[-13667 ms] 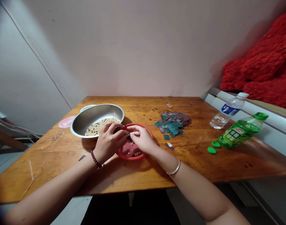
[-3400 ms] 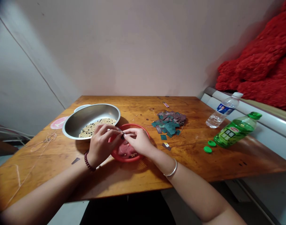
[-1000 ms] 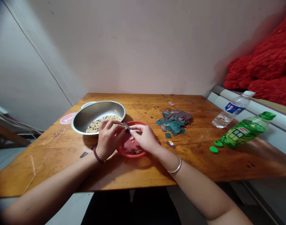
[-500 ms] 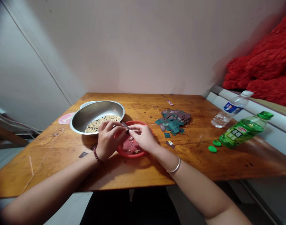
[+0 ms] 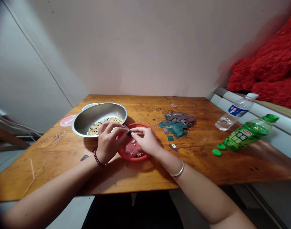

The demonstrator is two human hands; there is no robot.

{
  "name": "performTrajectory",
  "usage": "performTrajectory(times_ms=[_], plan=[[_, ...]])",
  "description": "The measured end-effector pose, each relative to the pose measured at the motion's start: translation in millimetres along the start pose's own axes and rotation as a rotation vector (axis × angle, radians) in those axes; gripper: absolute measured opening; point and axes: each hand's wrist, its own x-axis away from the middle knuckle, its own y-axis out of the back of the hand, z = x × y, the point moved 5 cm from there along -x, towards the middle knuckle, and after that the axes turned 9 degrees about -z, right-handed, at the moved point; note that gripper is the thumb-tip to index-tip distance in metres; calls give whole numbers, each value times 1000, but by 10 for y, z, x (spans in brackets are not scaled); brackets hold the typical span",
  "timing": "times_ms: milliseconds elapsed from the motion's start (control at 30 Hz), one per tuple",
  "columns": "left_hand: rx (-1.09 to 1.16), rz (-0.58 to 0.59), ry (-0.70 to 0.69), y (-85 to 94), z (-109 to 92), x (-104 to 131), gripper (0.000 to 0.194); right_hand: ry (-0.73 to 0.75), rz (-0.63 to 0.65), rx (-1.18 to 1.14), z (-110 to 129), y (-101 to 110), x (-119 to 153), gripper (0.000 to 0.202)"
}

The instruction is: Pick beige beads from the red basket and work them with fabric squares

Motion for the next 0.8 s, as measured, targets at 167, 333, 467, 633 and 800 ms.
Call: performTrajectory(times_ms=[167, 333, 467, 633, 800], plan=[[-2, -6, -23, 11, -3, 3, 8, 0, -10, -9, 5, 4, -5, 30], [-29, 15, -42, 7, -8, -2, 12, 23, -12, -3, -1, 20, -15, 28], [-31, 27, -51, 1, -7, -1, 14, 15, -8, -2, -2, 24, -18, 28], [-30, 38, -58, -6, -5, 2, 16, 2, -11, -8, -3, 22, -22, 28], [-13, 57, -68, -6, -20, -2, 18, 1, -11, -5, -20, 21, -25, 28]])
